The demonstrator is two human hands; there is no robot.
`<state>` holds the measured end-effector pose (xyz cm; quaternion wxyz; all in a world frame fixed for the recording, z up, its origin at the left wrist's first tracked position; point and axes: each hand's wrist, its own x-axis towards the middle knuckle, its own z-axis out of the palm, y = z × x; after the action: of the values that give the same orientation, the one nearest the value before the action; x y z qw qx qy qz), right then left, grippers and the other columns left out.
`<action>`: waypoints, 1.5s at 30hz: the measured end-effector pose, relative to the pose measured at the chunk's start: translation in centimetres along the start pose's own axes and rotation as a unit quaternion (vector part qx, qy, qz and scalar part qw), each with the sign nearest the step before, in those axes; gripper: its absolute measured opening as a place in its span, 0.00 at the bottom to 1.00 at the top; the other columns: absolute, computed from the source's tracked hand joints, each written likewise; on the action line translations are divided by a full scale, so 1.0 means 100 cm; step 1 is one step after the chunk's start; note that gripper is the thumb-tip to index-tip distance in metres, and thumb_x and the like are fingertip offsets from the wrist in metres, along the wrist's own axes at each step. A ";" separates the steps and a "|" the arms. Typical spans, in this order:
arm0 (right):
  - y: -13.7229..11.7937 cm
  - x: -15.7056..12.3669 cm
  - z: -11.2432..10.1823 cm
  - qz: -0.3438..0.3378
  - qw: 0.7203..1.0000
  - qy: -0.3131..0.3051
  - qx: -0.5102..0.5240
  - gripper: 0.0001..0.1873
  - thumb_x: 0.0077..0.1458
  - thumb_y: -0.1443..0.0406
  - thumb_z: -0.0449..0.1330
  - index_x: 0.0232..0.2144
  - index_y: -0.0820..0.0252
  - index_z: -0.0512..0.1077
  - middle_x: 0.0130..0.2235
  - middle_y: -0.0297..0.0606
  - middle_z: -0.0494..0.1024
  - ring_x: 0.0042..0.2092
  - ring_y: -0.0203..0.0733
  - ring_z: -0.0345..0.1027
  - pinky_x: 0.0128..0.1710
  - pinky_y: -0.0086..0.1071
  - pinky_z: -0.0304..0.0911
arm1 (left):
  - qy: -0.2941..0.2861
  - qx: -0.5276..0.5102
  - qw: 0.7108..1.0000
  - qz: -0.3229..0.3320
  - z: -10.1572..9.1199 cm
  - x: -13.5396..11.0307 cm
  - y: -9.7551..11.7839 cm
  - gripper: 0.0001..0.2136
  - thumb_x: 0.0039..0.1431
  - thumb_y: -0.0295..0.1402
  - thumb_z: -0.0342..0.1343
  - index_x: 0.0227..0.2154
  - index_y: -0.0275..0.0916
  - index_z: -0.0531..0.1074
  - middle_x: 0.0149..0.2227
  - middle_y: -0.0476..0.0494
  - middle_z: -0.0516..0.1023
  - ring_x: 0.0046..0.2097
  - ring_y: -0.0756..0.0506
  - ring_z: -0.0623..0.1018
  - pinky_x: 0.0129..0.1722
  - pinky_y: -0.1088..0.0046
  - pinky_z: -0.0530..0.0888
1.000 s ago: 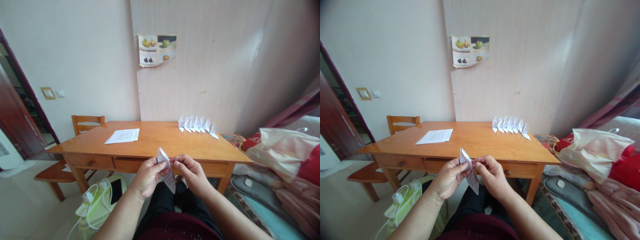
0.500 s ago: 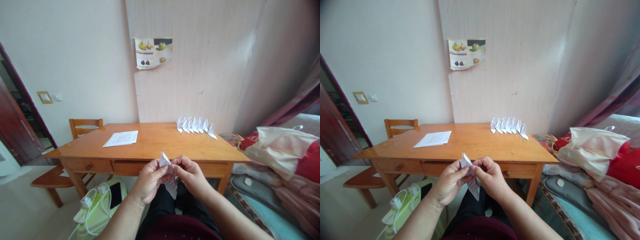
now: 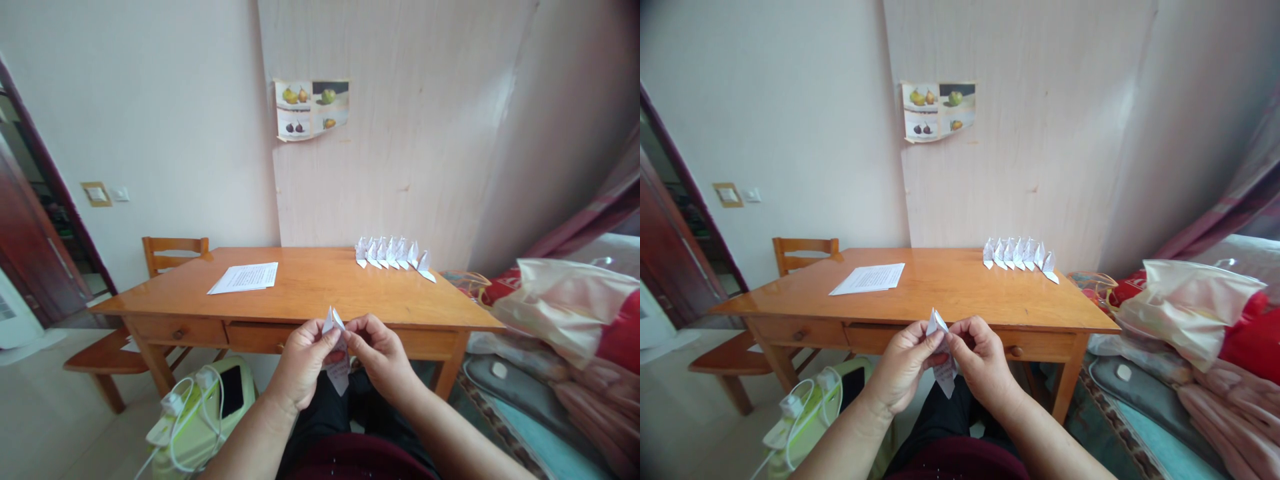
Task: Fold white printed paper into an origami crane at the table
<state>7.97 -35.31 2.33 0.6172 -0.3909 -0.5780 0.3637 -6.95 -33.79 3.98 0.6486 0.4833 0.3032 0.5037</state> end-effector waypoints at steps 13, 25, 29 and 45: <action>0.001 0.002 -0.002 -0.054 0.997 0.012 -0.049 0.09 0.59 0.58 0.61 0.33 0.57 0.74 0.31 0.36 0.74 0.33 0.39 0.67 0.33 0.32 0.64 | 0.005 0.041 0.999 0.018 0.004 -0.001 -0.001 0.15 0.52 0.43 0.66 0.33 0.36 0.76 0.33 0.44 0.78 0.35 0.47 0.76 0.36 0.72 0.73; -0.005 0.001 -0.001 -0.103 0.986 0.037 -0.128 0.09 0.61 0.58 0.60 0.32 0.55 0.75 0.31 0.37 0.73 0.32 0.40 0.67 0.33 0.34 0.63 | -0.013 0.066 0.997 0.050 0.008 0.000 -0.012 0.16 0.56 0.47 0.63 0.30 0.37 0.73 0.27 0.49 0.72 0.28 0.51 0.69 0.29 0.77 0.67; -0.002 0.002 -0.002 -0.108 0.985 0.038 -0.128 0.09 0.61 0.58 0.60 0.32 0.56 0.74 0.31 0.36 0.73 0.32 0.40 0.67 0.33 0.33 0.63 | -0.018 0.064 0.997 0.048 0.008 0.001 -0.013 0.16 0.55 0.47 0.64 0.32 0.37 0.73 0.28 0.48 0.72 0.29 0.50 0.69 0.31 0.75 0.69; -0.015 0.002 0.005 -0.173 0.960 0.088 -0.200 0.04 0.60 0.65 0.60 0.33 0.57 0.74 0.31 0.34 0.71 0.32 0.37 0.66 0.33 0.31 0.63 | -0.007 0.150 0.985 0.087 0.005 0.002 -0.020 0.16 0.59 0.45 0.60 0.29 0.36 0.69 0.25 0.51 0.69 0.27 0.52 0.65 0.27 0.78 0.63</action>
<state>7.46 -35.78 3.79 0.6284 -0.4302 -0.6414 0.0926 -5.73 -33.81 2.27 0.5241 0.6034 0.3276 0.5039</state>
